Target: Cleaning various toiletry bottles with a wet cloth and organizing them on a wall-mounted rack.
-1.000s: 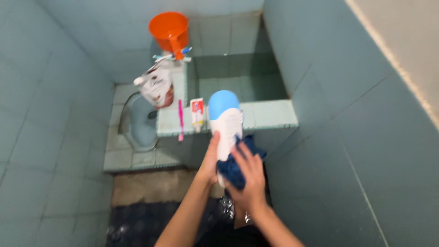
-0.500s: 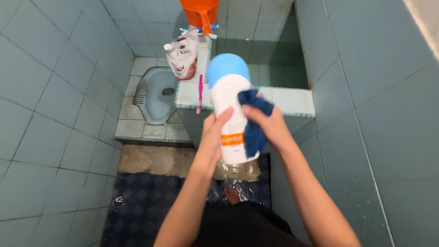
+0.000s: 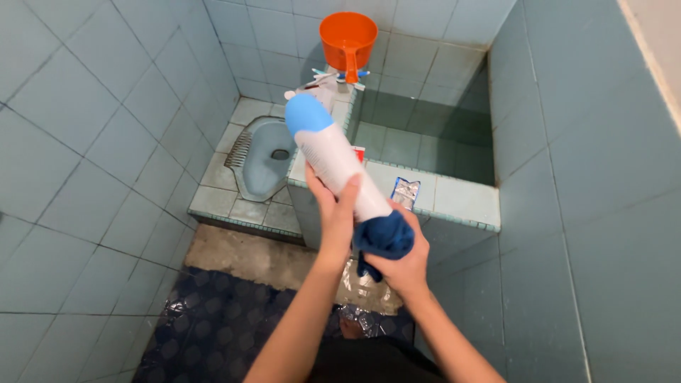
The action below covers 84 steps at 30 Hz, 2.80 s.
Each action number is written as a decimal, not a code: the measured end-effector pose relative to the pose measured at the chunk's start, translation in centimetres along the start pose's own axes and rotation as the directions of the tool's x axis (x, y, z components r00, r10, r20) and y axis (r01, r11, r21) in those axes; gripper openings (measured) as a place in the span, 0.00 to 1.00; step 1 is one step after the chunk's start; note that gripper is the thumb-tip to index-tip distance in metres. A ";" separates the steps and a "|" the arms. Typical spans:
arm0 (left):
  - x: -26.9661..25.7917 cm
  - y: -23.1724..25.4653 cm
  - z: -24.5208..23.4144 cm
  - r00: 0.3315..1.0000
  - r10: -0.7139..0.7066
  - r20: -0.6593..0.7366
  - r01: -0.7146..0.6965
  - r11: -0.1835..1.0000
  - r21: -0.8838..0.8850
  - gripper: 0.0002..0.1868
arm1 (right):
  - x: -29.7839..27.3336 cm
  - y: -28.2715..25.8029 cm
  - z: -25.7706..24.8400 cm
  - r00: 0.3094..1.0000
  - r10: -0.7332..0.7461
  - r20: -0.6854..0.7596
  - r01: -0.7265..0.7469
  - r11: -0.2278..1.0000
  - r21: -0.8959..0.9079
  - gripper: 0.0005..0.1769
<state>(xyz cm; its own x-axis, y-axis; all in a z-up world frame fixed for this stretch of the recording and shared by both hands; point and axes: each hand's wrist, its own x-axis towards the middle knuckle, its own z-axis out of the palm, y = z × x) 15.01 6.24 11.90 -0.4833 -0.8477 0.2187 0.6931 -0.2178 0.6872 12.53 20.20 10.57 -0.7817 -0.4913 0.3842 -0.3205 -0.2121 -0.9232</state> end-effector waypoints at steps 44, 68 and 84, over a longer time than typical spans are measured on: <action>-1.1 4.5 -3.4 0.837 -0.345 0.424 0.511 0.769 -0.383 0.52 | 1.8 -2.5 1.5 0.972 0.184 0.144 -0.174 0.981 -0.080 0.25; -5.6 -0.7 -5.7 0.363 -0.768 0.527 0.913 0.405 -0.039 0.33 | 8.8 -2.6 -0.8 0.940 -0.338 -0.042 0.253 0.776 -0.578 0.13; -5.1 1.2 -4.3 0.420 -0.753 0.506 0.856 0.514 0.055 0.35 | 7.7 -2.0 -4.2 0.915 0.403 0.018 -0.398 0.895 0.200 0.31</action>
<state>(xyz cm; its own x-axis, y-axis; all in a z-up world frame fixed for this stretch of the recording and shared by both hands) 20.60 8.24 8.60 -0.9958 0.0530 -0.0750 -0.0868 -0.8109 0.5787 4.91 20.35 15.33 -0.8349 -0.5500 -0.0204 0.1312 -0.1630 -0.9779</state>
